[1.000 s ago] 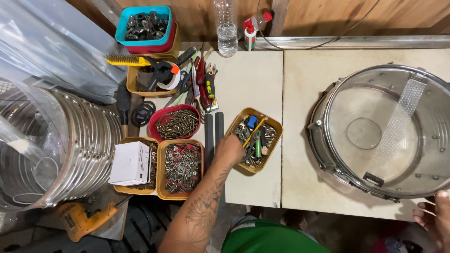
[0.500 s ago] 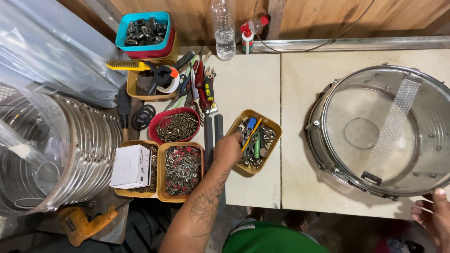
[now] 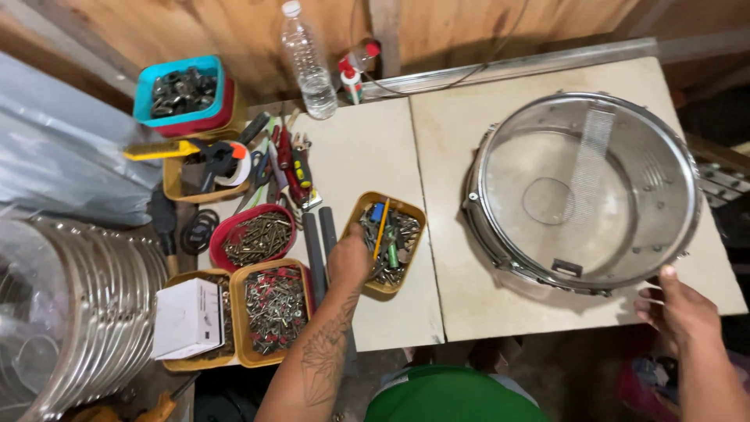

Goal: Assembling a snare drum by attaching the metal hoop to the shell using screws and a screwdriver

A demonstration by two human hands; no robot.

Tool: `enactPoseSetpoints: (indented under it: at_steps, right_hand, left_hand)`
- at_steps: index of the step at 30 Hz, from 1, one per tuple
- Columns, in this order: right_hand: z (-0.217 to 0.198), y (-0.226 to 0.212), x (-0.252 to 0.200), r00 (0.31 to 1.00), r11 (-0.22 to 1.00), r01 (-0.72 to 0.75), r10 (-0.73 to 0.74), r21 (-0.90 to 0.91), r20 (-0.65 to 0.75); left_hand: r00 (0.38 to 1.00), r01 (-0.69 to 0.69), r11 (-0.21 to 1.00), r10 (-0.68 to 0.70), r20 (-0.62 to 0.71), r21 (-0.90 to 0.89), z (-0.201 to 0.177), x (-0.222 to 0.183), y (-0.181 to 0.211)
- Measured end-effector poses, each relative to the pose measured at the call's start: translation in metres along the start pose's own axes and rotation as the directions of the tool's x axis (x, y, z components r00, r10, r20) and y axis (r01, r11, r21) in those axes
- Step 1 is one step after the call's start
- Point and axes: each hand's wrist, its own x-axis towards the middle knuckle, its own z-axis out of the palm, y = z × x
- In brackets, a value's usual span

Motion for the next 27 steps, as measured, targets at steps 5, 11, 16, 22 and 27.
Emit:
enactPoseSetpoints:
  at_steps: [5, 11, 16, 22, 27]
  right_hand:
    - [0.014, -0.024, -0.023, 0.998, 0.998, -0.058, 0.058, 0.005, -0.031]
    - [0.02, -0.034, -0.03, 0.999, 0.999, -0.046, 0.047, 0.008, -0.015]
    - [0.017, -0.042, -0.03, 1.0, 0.998, -0.012, 0.014, -0.056, 0.027]
    - [0.006, -0.046, -0.01, 0.993, 0.99, 0.01, 0.008, -0.144, 0.121]
    - [-0.002, -0.039, 0.011, 0.969, 0.991, 0.038, -0.005, -0.131, 0.246]
  left_hand:
    - [0.992, 0.118, 0.993, -0.116, 0.05, -0.03, -0.014, -0.009, 0.016]
    - [0.988, 0.133, 0.971, -0.146, -0.052, -0.196, -0.006, -0.012, 0.011]
    - [0.923, 0.259, 0.885, -0.345, -0.172, -0.386, -0.031, -0.035, 0.03]
    - [0.875, 0.274, 0.784, -0.444, -0.194, -0.557, -0.056, -0.071, 0.054]
    - [0.882, 0.387, 0.642, -0.468, 0.062, -0.662, -0.05, -0.109, 0.094]
